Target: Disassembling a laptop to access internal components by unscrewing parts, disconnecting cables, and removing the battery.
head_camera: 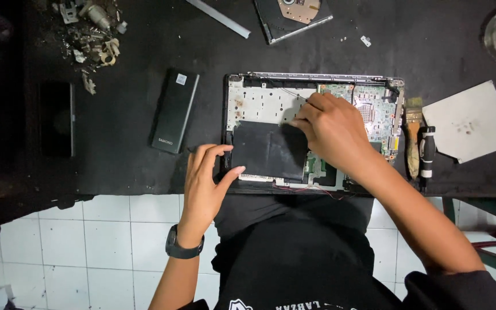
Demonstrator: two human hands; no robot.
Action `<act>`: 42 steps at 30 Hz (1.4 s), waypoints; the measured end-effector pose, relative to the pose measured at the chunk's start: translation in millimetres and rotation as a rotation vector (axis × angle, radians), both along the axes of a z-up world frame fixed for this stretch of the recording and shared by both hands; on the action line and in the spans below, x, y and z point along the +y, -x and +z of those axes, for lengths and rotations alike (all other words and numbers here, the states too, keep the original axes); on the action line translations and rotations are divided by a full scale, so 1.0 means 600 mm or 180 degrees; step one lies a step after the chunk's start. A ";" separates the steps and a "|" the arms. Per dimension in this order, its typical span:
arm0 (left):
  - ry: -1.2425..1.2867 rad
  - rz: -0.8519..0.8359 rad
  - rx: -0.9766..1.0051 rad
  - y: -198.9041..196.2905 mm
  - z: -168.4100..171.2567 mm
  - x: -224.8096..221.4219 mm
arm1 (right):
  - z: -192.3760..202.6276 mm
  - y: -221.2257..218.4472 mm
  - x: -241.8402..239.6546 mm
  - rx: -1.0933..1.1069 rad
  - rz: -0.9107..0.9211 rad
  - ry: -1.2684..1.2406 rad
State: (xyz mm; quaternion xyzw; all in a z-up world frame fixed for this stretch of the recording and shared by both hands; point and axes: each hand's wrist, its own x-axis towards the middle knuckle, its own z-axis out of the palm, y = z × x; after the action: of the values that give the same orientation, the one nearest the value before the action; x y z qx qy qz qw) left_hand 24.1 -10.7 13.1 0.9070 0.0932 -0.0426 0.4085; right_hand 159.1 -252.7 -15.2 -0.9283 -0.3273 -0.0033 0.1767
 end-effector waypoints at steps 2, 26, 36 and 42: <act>0.0020 -0.0001 -0.0007 -0.002 -0.002 0.001 | 0.005 -0.006 0.000 -0.0008 0.0067 0.0100; 0.0088 -0.0053 -0.0044 -0.003 0.007 0.003 | 0.036 0.104 0.041 -0.0338 0.0781 0.0007; -0.0128 -0.0114 -0.0115 0.006 0.005 0.001 | 0.025 0.101 0.028 -0.0231 0.0822 -0.0046; 0.0063 -0.0052 -0.0157 0.006 -0.007 0.002 | -0.006 0.043 0.024 -0.0308 0.0263 -0.0259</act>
State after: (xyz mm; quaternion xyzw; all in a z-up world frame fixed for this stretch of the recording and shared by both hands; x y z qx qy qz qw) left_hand 20.6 -9.7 9.1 0.9044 0.0753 -0.0245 0.4193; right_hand 133.4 -238.5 -18.9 -0.9047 -0.3731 -0.0543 0.1983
